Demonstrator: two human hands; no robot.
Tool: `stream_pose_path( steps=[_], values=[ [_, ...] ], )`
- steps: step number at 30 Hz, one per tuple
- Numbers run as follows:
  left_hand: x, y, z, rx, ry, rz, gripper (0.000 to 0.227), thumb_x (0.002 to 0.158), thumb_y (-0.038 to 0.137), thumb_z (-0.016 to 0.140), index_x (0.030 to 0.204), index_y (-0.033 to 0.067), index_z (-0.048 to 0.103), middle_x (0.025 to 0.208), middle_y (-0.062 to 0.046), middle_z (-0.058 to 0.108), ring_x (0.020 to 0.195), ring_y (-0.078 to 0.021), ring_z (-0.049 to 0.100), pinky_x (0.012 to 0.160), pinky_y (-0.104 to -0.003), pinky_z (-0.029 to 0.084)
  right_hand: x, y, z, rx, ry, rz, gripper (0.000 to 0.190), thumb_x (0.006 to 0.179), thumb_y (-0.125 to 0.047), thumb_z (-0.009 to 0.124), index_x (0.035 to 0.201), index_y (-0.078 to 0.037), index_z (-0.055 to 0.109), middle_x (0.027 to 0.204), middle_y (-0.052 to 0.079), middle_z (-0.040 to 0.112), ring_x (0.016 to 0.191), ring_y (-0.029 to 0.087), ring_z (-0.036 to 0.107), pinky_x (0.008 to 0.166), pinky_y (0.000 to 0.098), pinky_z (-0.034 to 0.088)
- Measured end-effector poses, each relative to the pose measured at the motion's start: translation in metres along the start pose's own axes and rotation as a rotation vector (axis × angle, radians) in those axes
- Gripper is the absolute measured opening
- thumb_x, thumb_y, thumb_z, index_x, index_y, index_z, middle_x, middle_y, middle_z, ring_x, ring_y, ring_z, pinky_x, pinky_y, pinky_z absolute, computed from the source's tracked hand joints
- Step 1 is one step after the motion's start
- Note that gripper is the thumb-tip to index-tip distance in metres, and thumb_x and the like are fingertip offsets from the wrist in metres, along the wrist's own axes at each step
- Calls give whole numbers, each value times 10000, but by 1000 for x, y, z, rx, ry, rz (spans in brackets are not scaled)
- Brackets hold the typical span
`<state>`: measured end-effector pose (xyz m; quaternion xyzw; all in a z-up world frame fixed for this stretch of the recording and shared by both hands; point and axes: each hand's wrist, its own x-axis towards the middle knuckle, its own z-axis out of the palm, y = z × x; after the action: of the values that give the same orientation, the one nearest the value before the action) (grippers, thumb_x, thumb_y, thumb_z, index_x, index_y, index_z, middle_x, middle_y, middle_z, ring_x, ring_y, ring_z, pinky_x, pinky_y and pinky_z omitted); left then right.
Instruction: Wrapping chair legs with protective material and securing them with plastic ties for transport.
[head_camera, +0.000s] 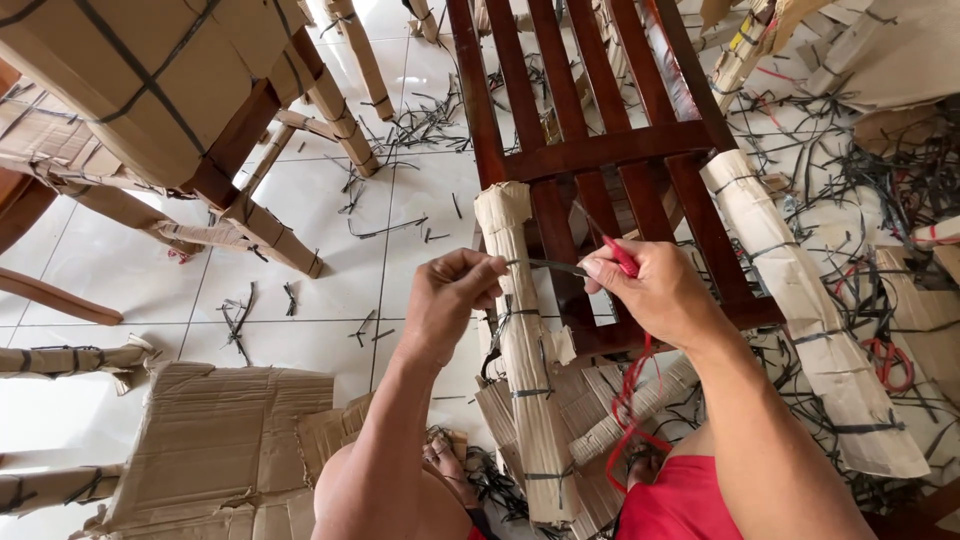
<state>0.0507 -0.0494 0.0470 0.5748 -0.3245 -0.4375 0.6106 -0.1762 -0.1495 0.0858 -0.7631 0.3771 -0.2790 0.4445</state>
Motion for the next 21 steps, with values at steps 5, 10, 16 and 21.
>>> stream_pose_path(
  steps=[5,10,16,21],
  values=[
    [2,-4,-5,-335,53,-28,264,979,273,697,956,10,715,737,-138,737,600,-141,700,584,-237,586,0,1,1,244,-37,72,160,953,-84,675,828,-11,744,572,110,630,425,61,424,428,198,350],
    [-16,0,22,-533,18,-100,435,1026,412,566,1209,34,680,971,-113,788,724,-159,757,650,-261,628,-2,7,21,418,-45,137,170,990,-106,659,962,49,724,663,210,702,390,76,439,398,203,368],
    [-26,-17,39,-280,2,-20,358,940,198,747,1191,-55,724,937,-172,780,633,-125,694,576,-218,615,-8,-2,38,449,-57,186,186,967,-138,687,909,30,741,614,194,683,393,80,434,399,187,345],
    [-20,-21,34,-452,91,51,387,873,22,781,1219,-27,614,863,-117,740,672,-135,713,612,-218,627,-10,-4,43,413,-53,167,156,940,-120,717,934,29,763,579,131,650,407,85,460,436,192,358]
  ],
)
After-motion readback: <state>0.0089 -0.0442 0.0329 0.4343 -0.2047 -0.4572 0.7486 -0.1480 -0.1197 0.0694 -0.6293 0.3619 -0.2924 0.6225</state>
